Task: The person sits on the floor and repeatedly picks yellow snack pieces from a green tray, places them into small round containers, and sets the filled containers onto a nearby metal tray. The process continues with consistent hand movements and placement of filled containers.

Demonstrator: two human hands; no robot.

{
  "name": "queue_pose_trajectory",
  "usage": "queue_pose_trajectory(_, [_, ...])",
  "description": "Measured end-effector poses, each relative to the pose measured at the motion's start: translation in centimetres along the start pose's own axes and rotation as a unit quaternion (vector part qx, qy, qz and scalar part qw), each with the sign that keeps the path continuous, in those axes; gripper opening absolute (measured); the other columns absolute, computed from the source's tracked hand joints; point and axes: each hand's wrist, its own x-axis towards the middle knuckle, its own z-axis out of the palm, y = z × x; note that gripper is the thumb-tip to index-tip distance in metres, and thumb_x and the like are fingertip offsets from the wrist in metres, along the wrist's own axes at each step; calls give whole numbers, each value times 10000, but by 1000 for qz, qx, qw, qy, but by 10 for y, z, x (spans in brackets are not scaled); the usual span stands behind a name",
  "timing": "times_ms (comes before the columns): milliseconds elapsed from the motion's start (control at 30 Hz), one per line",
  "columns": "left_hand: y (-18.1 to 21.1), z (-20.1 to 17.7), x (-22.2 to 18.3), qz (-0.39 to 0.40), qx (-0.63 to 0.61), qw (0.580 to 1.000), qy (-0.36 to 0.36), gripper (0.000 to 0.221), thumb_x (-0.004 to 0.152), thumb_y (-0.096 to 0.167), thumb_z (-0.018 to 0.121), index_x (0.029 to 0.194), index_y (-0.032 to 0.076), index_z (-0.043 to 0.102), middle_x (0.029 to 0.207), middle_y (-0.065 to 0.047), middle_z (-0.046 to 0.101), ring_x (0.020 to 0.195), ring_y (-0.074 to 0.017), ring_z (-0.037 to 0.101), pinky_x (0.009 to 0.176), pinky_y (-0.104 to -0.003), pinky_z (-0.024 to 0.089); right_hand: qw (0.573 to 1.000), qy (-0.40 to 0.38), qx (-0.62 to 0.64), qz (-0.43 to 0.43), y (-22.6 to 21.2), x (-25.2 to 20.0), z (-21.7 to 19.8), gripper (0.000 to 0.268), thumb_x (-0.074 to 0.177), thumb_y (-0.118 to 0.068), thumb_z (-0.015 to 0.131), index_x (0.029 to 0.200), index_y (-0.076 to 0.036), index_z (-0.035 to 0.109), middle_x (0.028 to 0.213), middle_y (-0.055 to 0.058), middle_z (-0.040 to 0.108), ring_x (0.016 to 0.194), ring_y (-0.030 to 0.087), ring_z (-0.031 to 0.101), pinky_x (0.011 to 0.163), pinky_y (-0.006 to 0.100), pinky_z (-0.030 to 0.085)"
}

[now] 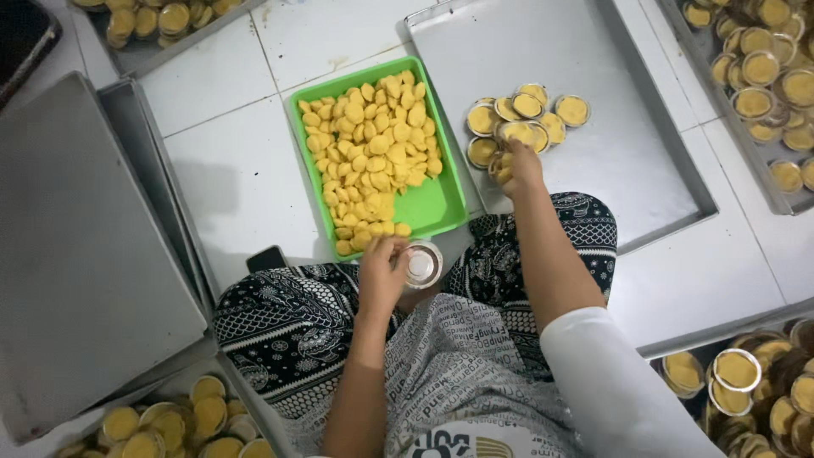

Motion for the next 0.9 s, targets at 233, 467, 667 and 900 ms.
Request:
queue_pose_trajectory(233, [-12,5,1,-44,-4,999,16,97,805,109,615,875,44,600,828,-121,587,804,-276,612,644,-344,505,963,-133,212,103,16,-29,8,49,751,-110,464,784,-73,457,600,-12,490,484,109,517,344,186,394])
queue_pose_trajectory(467, [-18,-6,-4,-137,-176,974,50,165,814,203,603,816,45,556,710,-108,586,656,-193,579,588,-332,447,963,-270,0,-11,35,-110,3,160,841,-62,497,975,6,443,767,94,480,509,128,484,384,188,395])
queue_pose_trajectory(667, [3,-12,-13,-71,-271,957,79,228,923,264,455,881,42,426,753,-116,521,739,-195,525,665,-334,425,878,-346,-271,-189,41,-162,18,172,784,-66,610,934,6,569,914,183,572,786,297,567,638,353,469])
queue_pose_trajectory(900, [-5,-10,-5,-120,-348,925,88,340,813,211,657,1047,-17,564,712,-82,624,589,-77,524,531,-203,395,773,-257,-427,-393,46,-159,26,315,748,-153,700,1008,-34,569,914,137,492,867,313,541,744,365,455])
